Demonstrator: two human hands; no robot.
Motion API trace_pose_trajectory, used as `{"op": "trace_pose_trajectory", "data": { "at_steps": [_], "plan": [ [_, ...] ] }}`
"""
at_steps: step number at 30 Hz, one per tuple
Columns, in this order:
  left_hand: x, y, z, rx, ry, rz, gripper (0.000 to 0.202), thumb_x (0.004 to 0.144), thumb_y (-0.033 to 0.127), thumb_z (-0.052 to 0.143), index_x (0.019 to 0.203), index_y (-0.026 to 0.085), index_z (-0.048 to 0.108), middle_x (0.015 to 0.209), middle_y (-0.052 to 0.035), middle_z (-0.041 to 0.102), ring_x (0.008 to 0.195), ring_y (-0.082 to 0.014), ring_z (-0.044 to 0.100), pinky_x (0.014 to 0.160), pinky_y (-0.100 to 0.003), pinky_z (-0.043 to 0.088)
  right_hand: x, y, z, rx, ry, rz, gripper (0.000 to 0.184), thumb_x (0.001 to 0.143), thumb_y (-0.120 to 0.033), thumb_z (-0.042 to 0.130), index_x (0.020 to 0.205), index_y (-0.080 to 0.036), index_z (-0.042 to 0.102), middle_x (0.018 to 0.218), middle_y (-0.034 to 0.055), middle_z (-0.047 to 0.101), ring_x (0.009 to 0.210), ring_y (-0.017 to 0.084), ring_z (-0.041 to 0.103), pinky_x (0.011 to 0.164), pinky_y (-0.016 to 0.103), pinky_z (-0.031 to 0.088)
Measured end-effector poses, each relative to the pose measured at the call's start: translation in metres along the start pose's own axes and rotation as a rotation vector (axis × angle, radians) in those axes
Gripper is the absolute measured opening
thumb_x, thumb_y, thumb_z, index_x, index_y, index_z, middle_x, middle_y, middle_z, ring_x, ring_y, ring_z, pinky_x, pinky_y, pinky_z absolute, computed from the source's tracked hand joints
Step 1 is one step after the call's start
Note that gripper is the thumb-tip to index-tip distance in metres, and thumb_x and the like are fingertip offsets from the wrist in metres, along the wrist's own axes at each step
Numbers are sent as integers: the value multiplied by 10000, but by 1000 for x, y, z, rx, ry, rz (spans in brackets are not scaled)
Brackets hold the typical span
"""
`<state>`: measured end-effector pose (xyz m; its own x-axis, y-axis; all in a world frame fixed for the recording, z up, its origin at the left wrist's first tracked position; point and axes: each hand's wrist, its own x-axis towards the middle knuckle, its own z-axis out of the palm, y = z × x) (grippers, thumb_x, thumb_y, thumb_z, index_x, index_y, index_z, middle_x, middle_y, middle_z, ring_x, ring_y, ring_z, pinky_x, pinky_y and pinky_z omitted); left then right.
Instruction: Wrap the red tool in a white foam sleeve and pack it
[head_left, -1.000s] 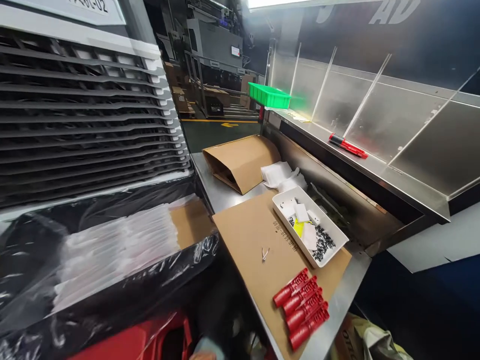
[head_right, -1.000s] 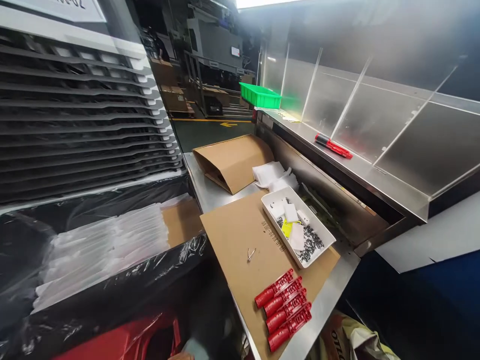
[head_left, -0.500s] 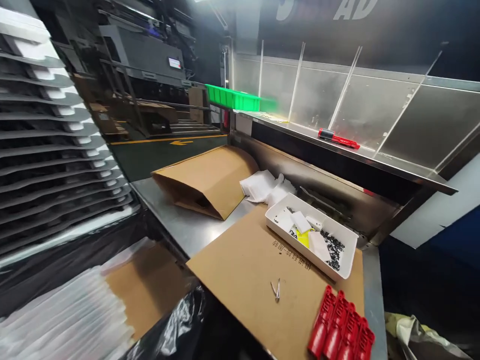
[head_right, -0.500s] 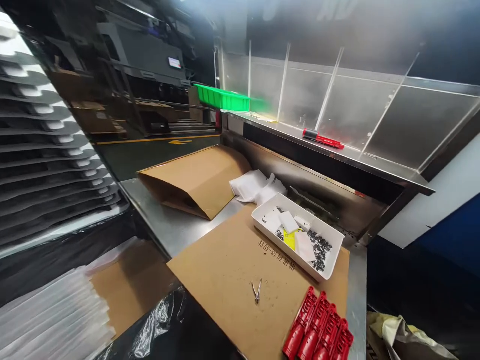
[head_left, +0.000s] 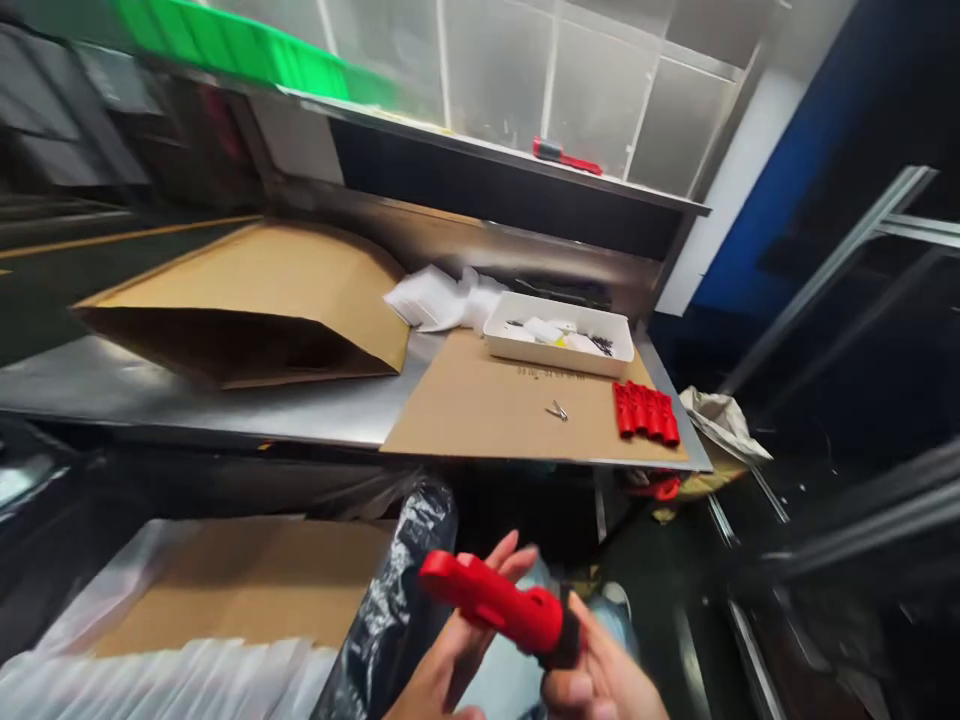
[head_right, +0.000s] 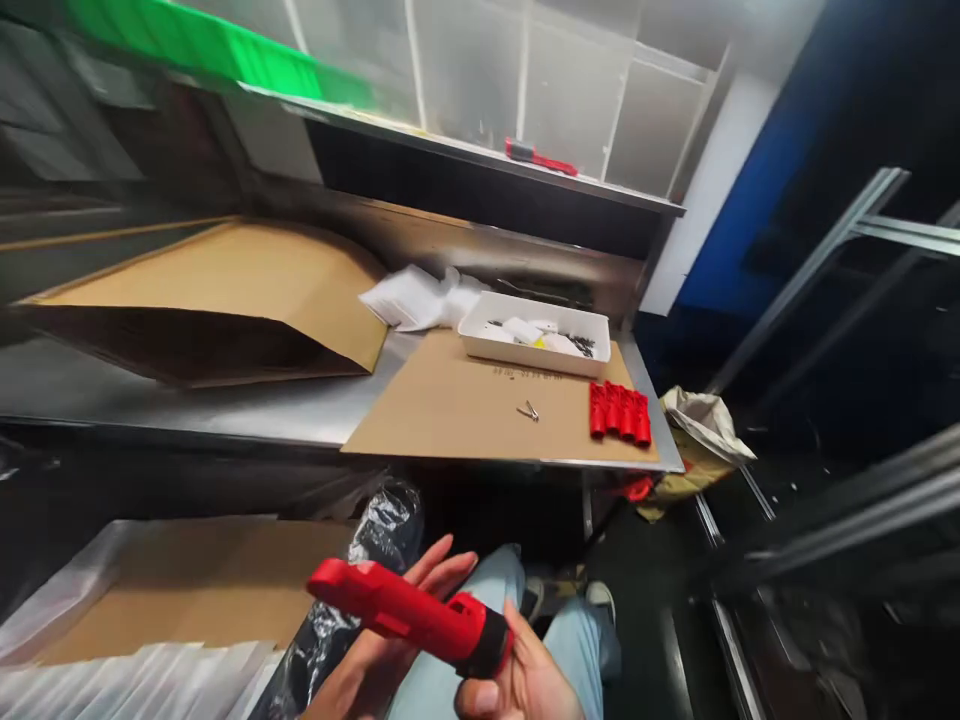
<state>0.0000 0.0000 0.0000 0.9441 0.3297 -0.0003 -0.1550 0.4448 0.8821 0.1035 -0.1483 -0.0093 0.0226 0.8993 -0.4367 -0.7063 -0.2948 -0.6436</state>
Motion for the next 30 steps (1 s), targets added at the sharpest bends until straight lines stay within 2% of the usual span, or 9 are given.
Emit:
{"op": "trace_pose_trajectory", "data": {
  "at_steps": [3,6,8,11,14,20,25,28,30],
  "plan": [
    [-11,11,21,-144,-77,-47,814,599,656,821,1319,346,599,1243,-113,662,1249,-375,542,1031,-470,474,3,40,26,168,-125,-47,824,759,-924,126,473,-225,455,296,-61,262,253,75,175,289,183,89],
    [-25,16,29,-262,99,-158,517,727,555,782,1164,292,698,1010,-86,731,1075,-307,657,906,-368,552,-16,53,47,46,2,-189,966,734,-940,119,628,-155,672,392,-1,464,283,86,333,307,184,194],
    [-32,15,30,-334,235,-166,535,731,552,781,1177,273,683,1027,-84,738,1134,-304,632,931,-362,544,-36,56,59,-90,279,-373,900,765,-903,295,746,-115,729,467,31,550,328,83,393,341,183,230],
    [-38,12,36,-379,320,-159,641,695,564,809,1247,294,628,1095,-71,733,1237,-306,566,1010,-406,506,-60,56,72,-345,843,-698,513,811,-667,621,870,-174,751,682,57,666,554,126,567,474,199,377],
    [-40,12,48,-361,309,-144,602,715,574,788,1225,296,630,1091,-70,736,1245,-299,564,1020,-400,497,-65,53,78,-506,1076,-835,307,801,-524,697,922,-249,758,1096,80,635,936,213,625,703,263,503],
    [-42,11,66,-315,267,-128,591,648,599,824,1144,324,655,1124,-38,731,1248,-279,559,1011,-321,484,-50,37,74,-431,912,-834,292,795,-495,694,889,-228,765,1284,109,495,1249,316,492,1027,412,445],
    [-37,7,68,-309,349,-136,635,606,613,844,1138,347,622,1121,-6,732,1362,-280,441,1186,-396,274,-41,17,70,-297,802,-777,372,741,-546,738,893,-211,794,1279,127,472,1232,332,502,1030,423,424],
    [-30,4,68,-309,393,-140,661,614,634,828,1164,348,598,1139,-9,723,1301,-302,505,1165,-455,306,-33,7,69,-233,769,-757,407,700,-564,767,896,-210,804,1243,133,506,1208,323,520,965,376,477],
    [-24,0,68,-309,412,-148,656,624,624,829,1168,342,597,1145,-8,719,1238,-285,563,1103,-403,389,-28,3,65,-196,765,-763,385,691,-546,783,890,-218,809,1219,132,535,1192,309,535,952,355,496]
  ]
}}
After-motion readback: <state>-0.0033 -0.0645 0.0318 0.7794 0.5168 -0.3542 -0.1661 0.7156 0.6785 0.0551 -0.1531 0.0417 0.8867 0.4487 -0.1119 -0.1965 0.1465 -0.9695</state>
